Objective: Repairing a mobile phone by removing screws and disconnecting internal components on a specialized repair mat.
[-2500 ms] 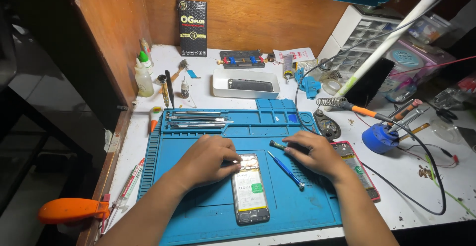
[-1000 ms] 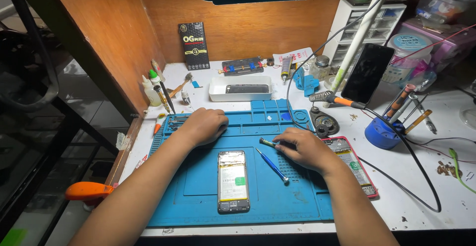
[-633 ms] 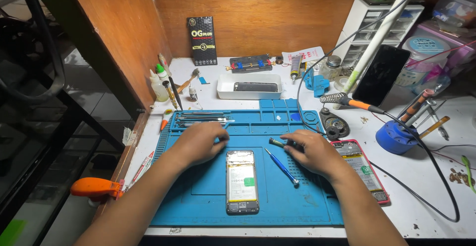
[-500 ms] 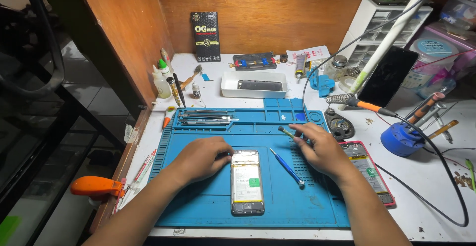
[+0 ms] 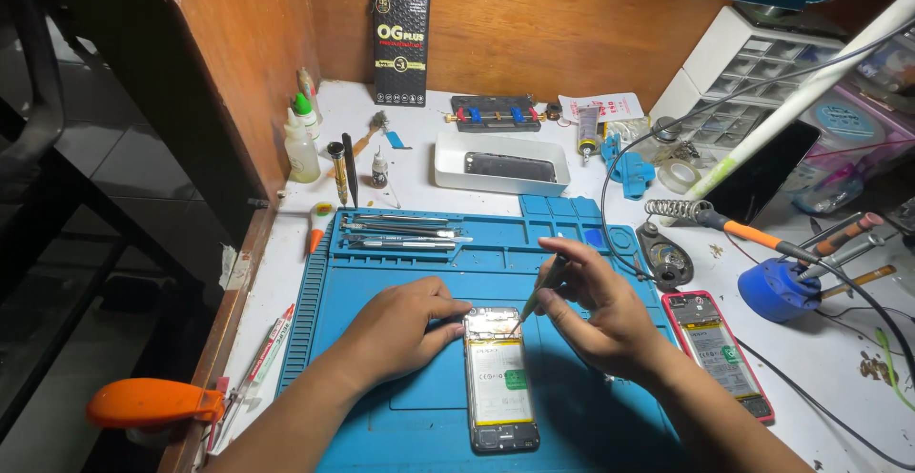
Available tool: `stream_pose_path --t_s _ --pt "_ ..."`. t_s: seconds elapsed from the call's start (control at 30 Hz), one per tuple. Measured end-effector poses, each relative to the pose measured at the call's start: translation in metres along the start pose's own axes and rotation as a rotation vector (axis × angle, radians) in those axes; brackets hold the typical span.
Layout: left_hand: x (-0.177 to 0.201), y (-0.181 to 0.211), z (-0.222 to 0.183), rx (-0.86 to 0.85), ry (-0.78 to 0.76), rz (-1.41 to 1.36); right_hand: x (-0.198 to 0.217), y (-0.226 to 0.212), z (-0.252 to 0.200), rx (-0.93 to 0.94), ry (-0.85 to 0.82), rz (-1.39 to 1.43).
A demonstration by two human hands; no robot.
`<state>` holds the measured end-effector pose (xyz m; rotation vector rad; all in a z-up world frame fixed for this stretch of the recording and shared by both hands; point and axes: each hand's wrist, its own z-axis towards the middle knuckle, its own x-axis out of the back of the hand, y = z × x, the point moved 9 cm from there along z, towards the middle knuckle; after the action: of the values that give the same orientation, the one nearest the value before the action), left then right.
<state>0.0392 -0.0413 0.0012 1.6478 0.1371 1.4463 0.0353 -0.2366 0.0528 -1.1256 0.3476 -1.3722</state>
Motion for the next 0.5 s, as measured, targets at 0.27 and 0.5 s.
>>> stream_pose_path --t_s 0.27,0.5 --pt "-0.023 -0.026 0.011 0.081 -0.039 0.055 -0.036 -0.018 0.010 0.049 -0.165 -0.229" --pt "-0.020 -0.024 0.011 0.094 -0.071 0.065 -0.037 -0.021 0.006 0.156 -0.143 -0.184"
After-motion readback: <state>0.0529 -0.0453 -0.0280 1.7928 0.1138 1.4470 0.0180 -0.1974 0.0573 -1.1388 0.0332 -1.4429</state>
